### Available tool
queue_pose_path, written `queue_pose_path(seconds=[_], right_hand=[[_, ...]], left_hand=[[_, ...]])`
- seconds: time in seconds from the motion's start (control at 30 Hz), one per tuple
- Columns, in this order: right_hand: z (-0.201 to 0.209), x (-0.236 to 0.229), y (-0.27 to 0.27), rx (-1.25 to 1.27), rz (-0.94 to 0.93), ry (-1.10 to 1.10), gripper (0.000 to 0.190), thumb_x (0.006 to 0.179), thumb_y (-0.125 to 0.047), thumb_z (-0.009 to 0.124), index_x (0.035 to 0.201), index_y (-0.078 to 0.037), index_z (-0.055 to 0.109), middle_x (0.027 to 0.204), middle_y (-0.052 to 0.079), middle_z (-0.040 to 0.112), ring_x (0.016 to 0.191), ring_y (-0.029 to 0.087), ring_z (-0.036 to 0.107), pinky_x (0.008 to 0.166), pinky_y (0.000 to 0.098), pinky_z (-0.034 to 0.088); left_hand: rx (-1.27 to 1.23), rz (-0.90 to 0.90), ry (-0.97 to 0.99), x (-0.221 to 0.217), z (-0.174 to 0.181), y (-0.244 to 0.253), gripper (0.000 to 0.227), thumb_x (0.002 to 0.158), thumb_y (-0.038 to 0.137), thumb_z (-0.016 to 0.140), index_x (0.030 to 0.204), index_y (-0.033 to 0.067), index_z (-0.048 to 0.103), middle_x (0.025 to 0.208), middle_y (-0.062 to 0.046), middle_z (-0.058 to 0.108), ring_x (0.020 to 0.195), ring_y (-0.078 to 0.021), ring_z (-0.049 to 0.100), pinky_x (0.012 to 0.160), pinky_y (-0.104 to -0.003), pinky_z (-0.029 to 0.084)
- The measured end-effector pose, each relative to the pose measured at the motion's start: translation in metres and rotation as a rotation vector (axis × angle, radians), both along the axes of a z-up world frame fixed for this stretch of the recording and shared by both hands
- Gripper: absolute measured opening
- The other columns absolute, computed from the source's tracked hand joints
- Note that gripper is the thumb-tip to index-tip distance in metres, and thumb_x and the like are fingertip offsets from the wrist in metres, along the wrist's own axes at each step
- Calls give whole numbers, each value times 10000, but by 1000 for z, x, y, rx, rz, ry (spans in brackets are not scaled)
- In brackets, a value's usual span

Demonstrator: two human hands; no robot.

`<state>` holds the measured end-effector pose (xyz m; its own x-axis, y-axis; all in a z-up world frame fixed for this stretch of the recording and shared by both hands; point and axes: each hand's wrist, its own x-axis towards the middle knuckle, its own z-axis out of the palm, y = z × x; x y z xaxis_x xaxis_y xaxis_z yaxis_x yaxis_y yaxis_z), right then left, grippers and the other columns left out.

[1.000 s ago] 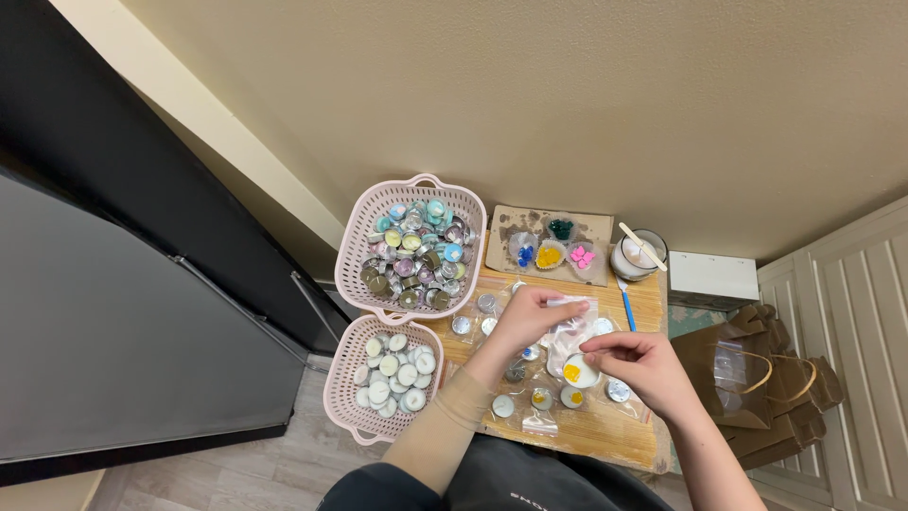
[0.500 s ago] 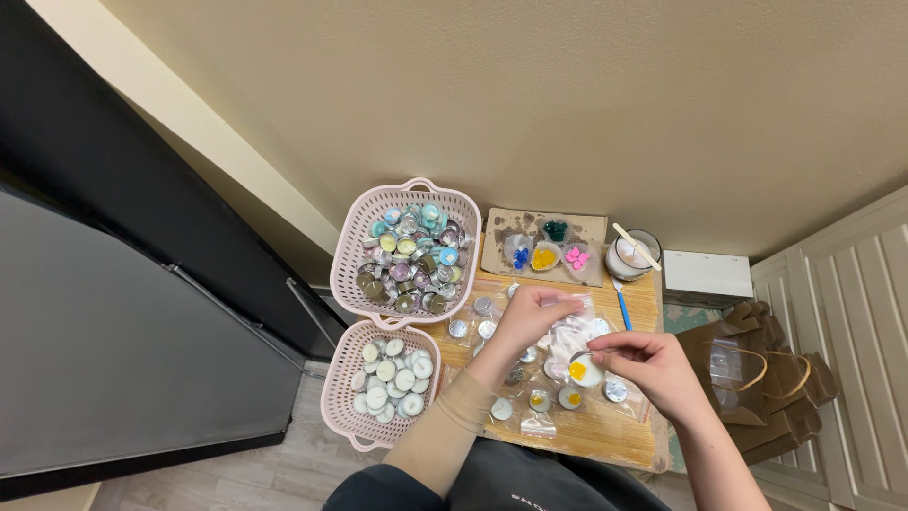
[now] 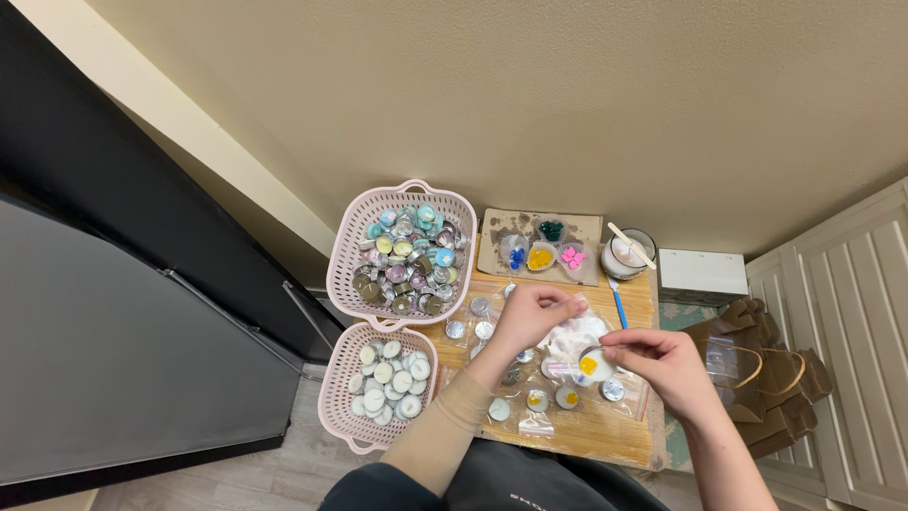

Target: Sort and organize small handmade craft items and decorative elements into small plastic bags.

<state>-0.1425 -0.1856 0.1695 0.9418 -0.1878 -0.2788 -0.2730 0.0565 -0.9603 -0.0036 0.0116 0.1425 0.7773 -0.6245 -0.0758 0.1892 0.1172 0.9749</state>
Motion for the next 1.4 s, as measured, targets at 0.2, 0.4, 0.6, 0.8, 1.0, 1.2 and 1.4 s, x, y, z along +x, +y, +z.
queue_pose_path(seconds=[0.2,0.4,0.6,0.8,1.0,1.2,1.4], right_hand=[[-8,-1,-8,79,-70,-13,265,811,1,769,1070,57,792,947,133,795,854,141,707,786,269,556],[-11,-2,0,114,-125,-66,273,839,6,762,1105,65,778,966,131,774,867,132,691,798,259,547],[-13,1,10,283,-324,-62,290,884,-1,736,1167,62,742,978,124,748,843,128,682,758,249,552],[-13,-3,16,268,-330,-94,295,888,8,741,1174,77,740,983,144,740,861,138,689,773,256,563],[-16,-12,10,332,-381,-134,275,891,-11,715,1156,64,725,1022,149,758,888,141,718,796,251,576],[-62,-54,-75,-180,-611,-229,214,972,44,752,1184,70,745,981,130,722,849,113,617,720,229,472],[-88,-101,-151,-663,-881,-224,277,962,14,721,1239,14,710,1130,98,740,948,122,707,836,257,570]], left_hand=[[111,-13,0,2,-19,12,230,927,207,764,932,-22,759,852,-71,783,776,-79,736,698,-229,581],[284,108,-152,-9,10,10,228,945,211,767,917,-15,769,801,-94,784,730,-100,741,644,-249,563],[114,308,-504,-36,82,28,751,690,376,868,1318,81,581,1295,-35,650,1101,-176,624,945,-353,528],[317,209,-1066,-55,76,23,646,672,501,888,1226,202,741,1276,5,658,1274,-288,531,1110,-458,304],[337,189,-1076,-57,62,11,502,720,454,918,1156,243,787,1134,76,723,1263,-243,571,1128,-425,289],[224,192,-950,-55,61,1,492,678,355,925,1104,163,771,1243,5,729,1330,-273,567,1130,-454,328],[244,158,-876,-59,53,-9,474,657,296,945,1070,138,773,1125,-20,745,1235,-267,628,1063,-438,380]])
